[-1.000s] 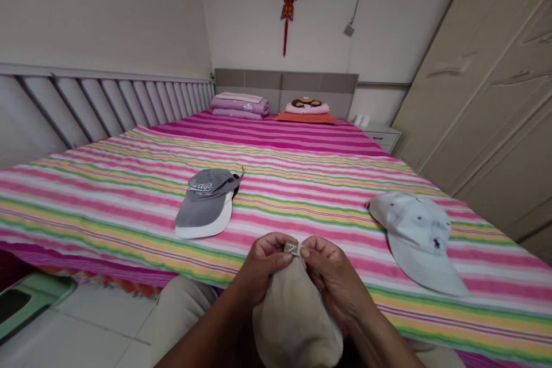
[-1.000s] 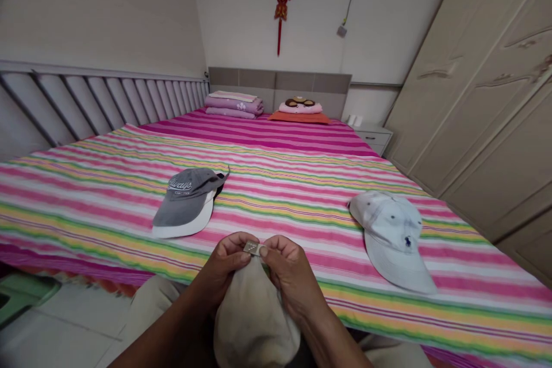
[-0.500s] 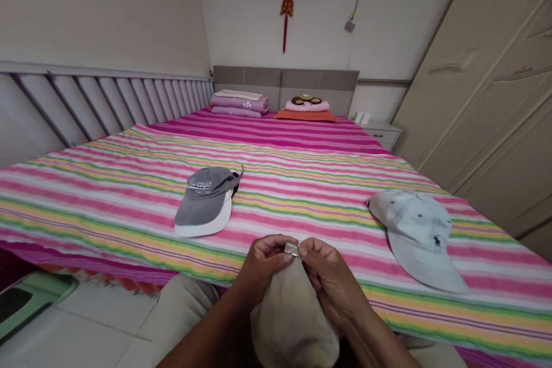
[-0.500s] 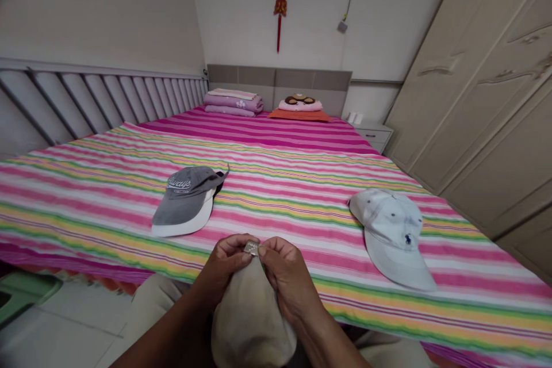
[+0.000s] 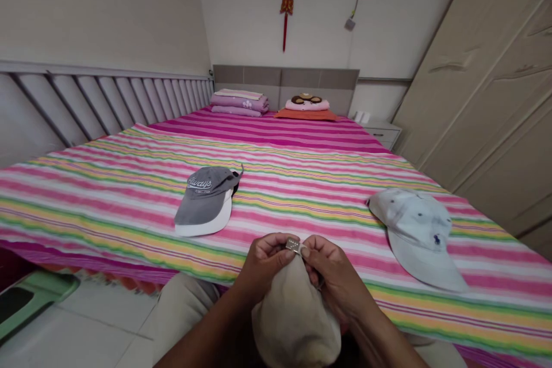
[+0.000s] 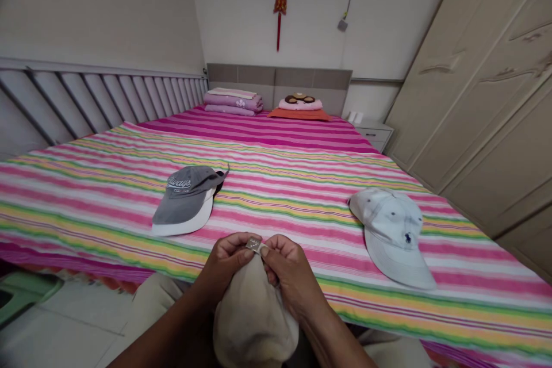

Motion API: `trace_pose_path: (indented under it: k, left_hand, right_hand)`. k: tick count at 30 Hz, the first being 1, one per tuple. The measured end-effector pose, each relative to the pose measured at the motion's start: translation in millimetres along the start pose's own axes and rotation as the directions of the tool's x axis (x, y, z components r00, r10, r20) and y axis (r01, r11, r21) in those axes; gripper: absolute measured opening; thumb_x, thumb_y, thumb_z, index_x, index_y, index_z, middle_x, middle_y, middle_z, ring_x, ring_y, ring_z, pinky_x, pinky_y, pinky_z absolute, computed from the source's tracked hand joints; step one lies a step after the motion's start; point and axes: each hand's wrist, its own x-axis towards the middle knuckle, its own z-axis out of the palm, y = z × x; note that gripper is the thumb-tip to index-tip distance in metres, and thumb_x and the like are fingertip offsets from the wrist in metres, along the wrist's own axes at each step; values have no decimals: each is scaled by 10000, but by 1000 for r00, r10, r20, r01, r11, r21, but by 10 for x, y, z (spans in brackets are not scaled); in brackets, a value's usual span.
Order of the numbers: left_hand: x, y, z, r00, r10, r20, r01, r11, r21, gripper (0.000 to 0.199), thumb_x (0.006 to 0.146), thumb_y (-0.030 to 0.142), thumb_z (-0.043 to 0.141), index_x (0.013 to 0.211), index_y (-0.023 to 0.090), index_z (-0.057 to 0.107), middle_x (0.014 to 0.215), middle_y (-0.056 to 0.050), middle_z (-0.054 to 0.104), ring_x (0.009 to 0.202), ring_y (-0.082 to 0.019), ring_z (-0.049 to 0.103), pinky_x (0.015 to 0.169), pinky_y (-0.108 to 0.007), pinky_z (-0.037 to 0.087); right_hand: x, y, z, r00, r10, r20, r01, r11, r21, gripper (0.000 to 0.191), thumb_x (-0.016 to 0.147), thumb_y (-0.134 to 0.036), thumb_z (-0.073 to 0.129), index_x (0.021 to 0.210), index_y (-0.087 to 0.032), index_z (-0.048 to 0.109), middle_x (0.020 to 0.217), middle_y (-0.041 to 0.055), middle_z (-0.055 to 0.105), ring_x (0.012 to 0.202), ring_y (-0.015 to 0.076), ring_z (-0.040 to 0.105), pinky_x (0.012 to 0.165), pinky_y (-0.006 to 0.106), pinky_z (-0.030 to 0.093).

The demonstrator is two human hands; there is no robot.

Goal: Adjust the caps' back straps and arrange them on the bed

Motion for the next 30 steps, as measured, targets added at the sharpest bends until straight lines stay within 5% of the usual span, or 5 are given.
trace_pose_path:
  k: [10, 22, 24, 27, 30]
  left_hand:
    - [79, 799, 412, 813, 440, 380, -555, 784, 279, 207, 685, 200, 642, 887, 178, 683, 871, -61, 647, 829, -193, 575, 776, -297, 419]
    - [343, 1151, 731, 610, 532, 587, -730, 665, 156, 217, 695, 213, 640, 908, 178, 670, 951, -53, 658, 971, -231, 564, 887, -351, 374]
    - [383, 1001, 602, 670, 494, 554, -693, 684, 228, 218, 712, 223, 622, 921, 176, 663, 959, -63, 652, 967, -225, 563, 874, -330, 380]
    - [379, 621, 306, 813, 375, 445, -536, 780, 323, 231, 739, 235, 587, 956, 175, 637, 966, -80, 639, 914, -214, 573, 819, -318, 410]
    - [301, 246, 59, 908, 234, 348, -353, 874, 334, 234, 723, 243, 607, 948, 179, 625, 959, -80, 630, 911, -208, 570, 813, -311, 410]
  right_hand:
    - [-250, -591, 222, 907, -419, 40, 420, 902, -101, 143, 733, -315, 620, 698, -210, 529, 487, -57, 451, 429, 76, 346, 412, 202, 262]
    - [-7, -871, 215, 25, -985, 170, 827, -75, -558, 127, 716, -121, 566, 777, -232, 571, 610, -30, 517, 574, 134, 485, 550, 275, 380]
    - [45, -756, 145, 144, -976, 162, 802, 19, -597, 102, 711, -135, 575, 752, -228, 565, 605, -27, 518, 556, 132, 472, 524, 269, 364]
    - [58, -463, 27, 661, -750, 30, 629, 532, -567, 76, 748, -225, 569, 680, -211, 540, 556, -27, 498, 477, 113, 415, 456, 249, 327]
    - [40, -169, -66, 922, -382, -53, 347, 882, -319, 192, 738, -334, 585, 628, -201, 499, 476, -52, 425, 417, 89, 334, 404, 224, 251]
